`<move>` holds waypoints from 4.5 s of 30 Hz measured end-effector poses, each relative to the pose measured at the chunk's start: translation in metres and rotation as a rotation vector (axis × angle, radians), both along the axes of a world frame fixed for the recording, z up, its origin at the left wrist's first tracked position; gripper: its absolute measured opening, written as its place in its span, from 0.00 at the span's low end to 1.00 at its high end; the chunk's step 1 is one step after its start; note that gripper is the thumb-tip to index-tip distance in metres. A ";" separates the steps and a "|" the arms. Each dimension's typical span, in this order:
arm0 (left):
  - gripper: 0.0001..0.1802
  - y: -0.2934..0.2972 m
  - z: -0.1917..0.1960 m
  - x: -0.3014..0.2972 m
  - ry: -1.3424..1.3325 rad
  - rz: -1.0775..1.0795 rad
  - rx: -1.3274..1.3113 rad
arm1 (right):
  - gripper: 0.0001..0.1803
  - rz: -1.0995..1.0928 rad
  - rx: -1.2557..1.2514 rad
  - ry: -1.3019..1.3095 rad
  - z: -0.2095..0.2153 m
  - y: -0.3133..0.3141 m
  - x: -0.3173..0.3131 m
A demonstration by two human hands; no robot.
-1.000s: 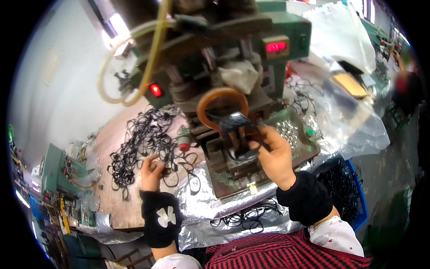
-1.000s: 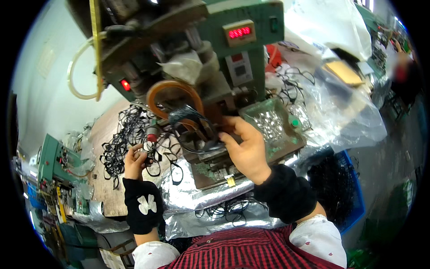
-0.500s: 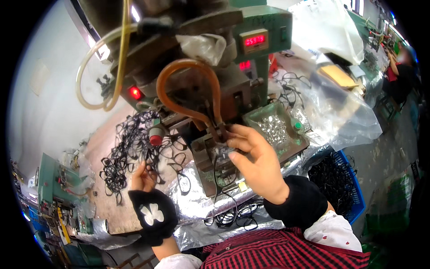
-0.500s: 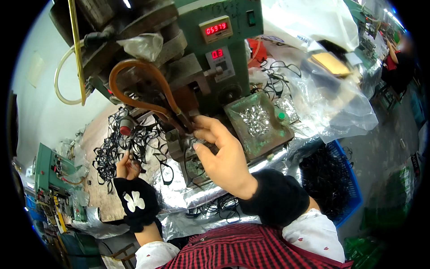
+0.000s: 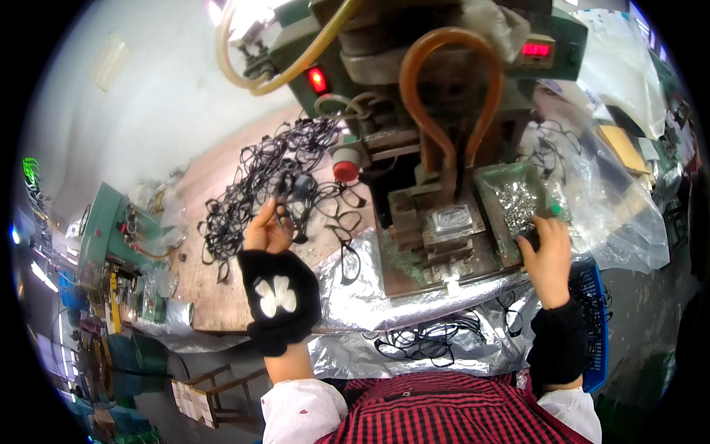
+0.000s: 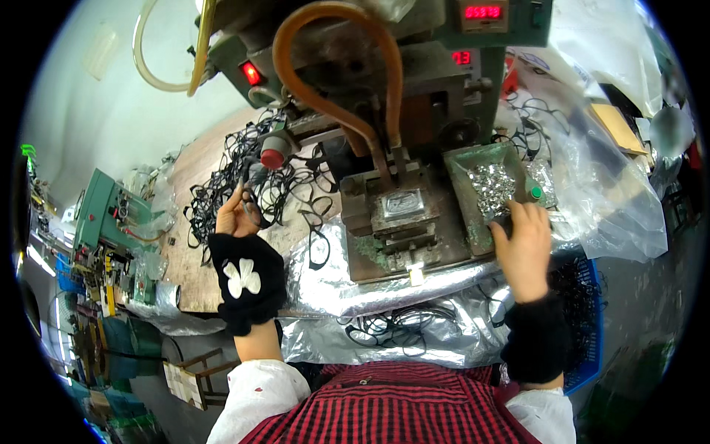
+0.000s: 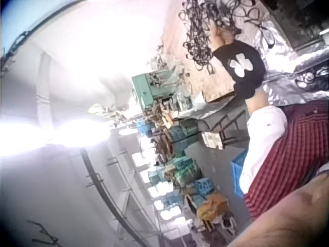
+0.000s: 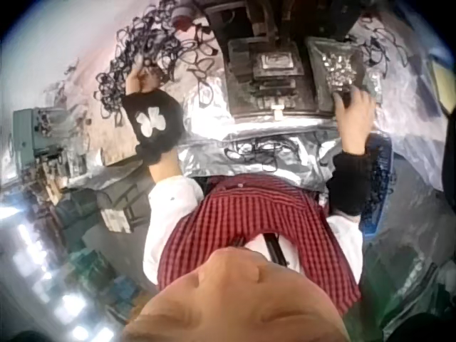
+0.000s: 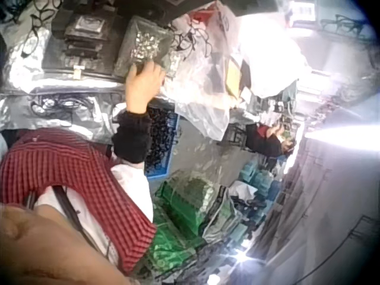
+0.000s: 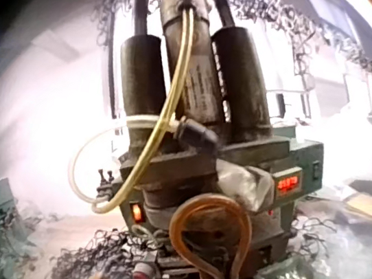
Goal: The person repeatedly picks up black cables and small metallic components, places them into a press machine, and removes the assembled units. The person works continuously at a bench in a factory setting, handling items one at a time.
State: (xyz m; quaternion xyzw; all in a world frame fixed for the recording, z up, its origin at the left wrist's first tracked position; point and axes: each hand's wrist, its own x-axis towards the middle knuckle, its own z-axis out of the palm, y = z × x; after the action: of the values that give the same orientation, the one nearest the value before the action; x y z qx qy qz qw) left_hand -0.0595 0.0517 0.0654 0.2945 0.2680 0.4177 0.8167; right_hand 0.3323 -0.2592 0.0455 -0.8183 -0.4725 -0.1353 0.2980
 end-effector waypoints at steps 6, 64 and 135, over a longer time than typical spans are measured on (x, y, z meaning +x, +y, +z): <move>0.09 -0.034 0.043 0.014 0.186 0.211 0.232 | 0.10 0.023 0.041 -0.065 -0.008 0.042 0.012; 0.19 -0.095 -0.008 0.066 1.607 0.601 1.219 | 0.08 0.280 0.521 0.830 0.001 0.071 -0.003; 0.07 -0.127 0.080 0.087 0.861 0.724 1.247 | 0.06 0.076 0.284 0.262 0.007 0.055 0.024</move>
State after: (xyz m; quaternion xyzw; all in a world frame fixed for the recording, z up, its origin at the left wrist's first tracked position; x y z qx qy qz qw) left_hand 0.0271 -0.0752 0.1456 0.7216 0.3543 0.5766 0.1460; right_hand 0.3560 -0.2047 0.0526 -0.7603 -0.4362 -0.0819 0.4743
